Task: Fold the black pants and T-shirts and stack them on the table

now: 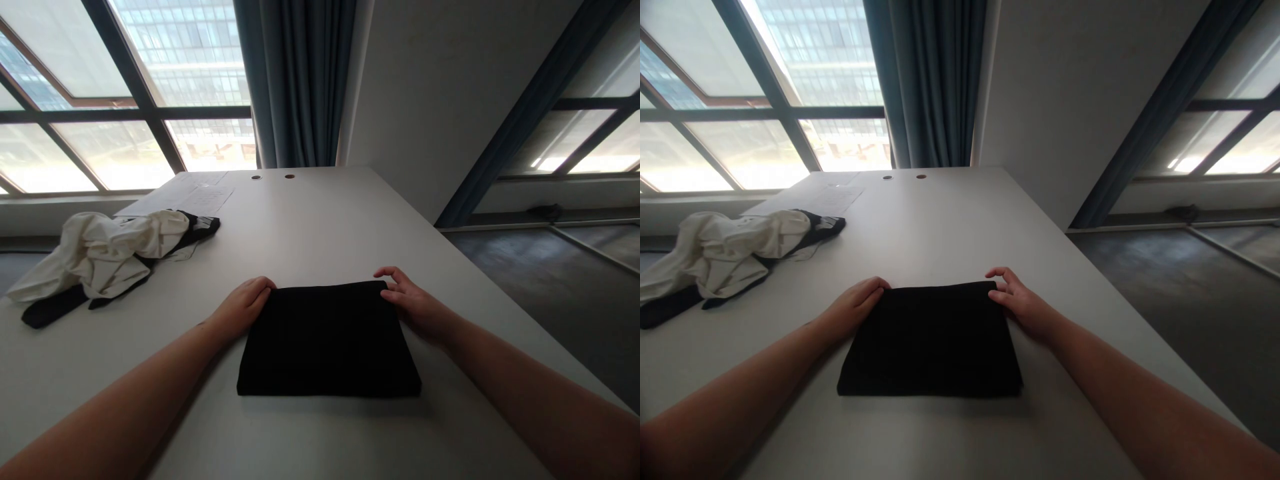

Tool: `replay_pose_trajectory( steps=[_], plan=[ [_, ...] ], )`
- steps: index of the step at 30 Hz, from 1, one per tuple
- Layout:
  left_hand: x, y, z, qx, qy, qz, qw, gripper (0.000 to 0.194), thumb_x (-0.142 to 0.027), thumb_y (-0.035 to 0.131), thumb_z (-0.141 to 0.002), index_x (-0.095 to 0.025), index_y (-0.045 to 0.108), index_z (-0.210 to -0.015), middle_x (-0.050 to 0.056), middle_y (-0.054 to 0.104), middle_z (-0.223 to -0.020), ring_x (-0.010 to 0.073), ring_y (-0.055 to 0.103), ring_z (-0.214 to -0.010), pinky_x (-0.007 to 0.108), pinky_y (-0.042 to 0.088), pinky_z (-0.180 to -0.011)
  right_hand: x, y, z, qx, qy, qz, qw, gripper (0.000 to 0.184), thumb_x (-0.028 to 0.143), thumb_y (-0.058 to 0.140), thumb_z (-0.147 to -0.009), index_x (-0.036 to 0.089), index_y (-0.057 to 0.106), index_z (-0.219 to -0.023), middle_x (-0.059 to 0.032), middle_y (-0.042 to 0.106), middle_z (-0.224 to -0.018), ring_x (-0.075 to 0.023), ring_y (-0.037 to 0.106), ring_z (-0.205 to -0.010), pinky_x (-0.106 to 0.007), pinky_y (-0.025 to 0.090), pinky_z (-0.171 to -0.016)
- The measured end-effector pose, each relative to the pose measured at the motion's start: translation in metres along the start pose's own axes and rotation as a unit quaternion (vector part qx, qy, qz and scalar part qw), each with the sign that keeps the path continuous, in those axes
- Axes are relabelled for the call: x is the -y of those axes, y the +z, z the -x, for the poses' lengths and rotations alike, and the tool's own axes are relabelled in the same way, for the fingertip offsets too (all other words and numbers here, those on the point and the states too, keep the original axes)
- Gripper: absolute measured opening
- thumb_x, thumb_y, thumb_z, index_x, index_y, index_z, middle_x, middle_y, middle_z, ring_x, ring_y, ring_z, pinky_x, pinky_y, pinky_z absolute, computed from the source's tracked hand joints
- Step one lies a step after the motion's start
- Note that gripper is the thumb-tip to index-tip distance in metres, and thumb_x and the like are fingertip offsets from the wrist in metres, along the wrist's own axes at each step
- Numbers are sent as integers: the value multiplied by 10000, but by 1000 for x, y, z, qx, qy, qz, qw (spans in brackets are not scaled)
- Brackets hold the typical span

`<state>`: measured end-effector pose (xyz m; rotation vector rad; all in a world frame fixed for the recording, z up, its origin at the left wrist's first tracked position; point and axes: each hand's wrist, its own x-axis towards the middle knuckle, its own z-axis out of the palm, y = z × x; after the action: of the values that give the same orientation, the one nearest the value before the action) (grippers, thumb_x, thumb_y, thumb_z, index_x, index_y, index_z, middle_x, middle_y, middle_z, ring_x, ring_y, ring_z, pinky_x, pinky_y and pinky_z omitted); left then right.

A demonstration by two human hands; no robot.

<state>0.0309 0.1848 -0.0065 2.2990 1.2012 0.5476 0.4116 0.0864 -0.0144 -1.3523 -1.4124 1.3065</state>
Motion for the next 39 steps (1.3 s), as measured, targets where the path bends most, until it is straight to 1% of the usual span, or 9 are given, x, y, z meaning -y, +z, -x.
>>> replay_pose_trajectory(
  steps=[2,6,11,15,20,27,30,34,39],
  plan=[
    [1,1,0,3,5,1,1000,333,-402,367,-998,-229,649,-1036,75,749,-1061,263,683,-1037,445,531,-1025,1,-11,3,82,44,-73,993,624,466,723,-899,320,394,-1408,-40,710,-1159,-221,737,-922,-374,596,-816],
    [2,1,0,14,10,-1,1000,329,-376,363,-997,-230,652,-1055,75,741,-1089,263,677,-1056,448,519,-1051,6,-39,10,239,137,-111,955,970,490,834,-817,353,290,-1608,-89,691,-1346,-271,777,-1010,-487,624,-895],
    [3,1,-1,10,16,-5,1000,329,-362,365,-980,-227,657,-1049,72,740,-1068,265,679,-1048,444,525,-1041,8,-51,15,352,169,-80,917,827,505,845,-829,220,545,-1546,-109,771,-1168,-297,788,-1025,-480,631,-913],
    [3,1,-2,13,12,-3,1000,323,-366,372,-972,-228,656,-1040,72,742,-1066,266,681,-1040,441,524,-1035,12,-35,17,339,136,-14,931,837,560,803,-855,230,536,-1575,-90,794,-1045,-297,790,-978,-471,643,-882],
    [1,0,-2,13,9,0,1000,311,-367,374,-969,-223,645,-1020,73,734,-1043,267,681,-1012,435,529,-1003,20,-12,13,214,20,187,959,457,534,725,-908,283,777,-1286,-86,744,-1311,-336,693,-1230,-492,549,-1065],
    [0,1,0,6,-7,16,1000,390,-476,340,-1037,-228,640,-1049,63,746,-1019,257,684,-978,410,528,-942,0,-27,-1,48,-49,188,980,339,526,760,-857,217,788,-994,-82,766,-1101,-337,695,-1123,-533,487,-1118],
    [1,3,-1,15,13,-8,1000,384,-483,368,-1027,-224,651,-1033,77,753,-1016,270,693,-987,417,526,-944,-4,-32,-4,-13,-36,134,990,416,522,835,-793,243,788,-1098,-88,749,-1246,-372,657,-1238,-548,452,-1172],
    [2,4,-1,12,24,-29,999,357,-459,392,-1021,-225,660,-1035,84,758,-1029,274,699,-1004,417,528,-947,0,-35,3,72,103,-78,989,700,413,793,-862,343,574,-1523,-77,691,-1424,-312,704,-1238,-478,555,-1095],
    [0,3,-1,21,29,-26,999,359,-447,384,-1025,-218,661,-1033,86,758,-1031,271,700,-994,419,526,-945,-8,-51,15,216,151,-202,943,901,355,786,-866,343,358,-1659,-74,674,-1459,-256,696,-1273,-412,528,-1106]
  ],
)
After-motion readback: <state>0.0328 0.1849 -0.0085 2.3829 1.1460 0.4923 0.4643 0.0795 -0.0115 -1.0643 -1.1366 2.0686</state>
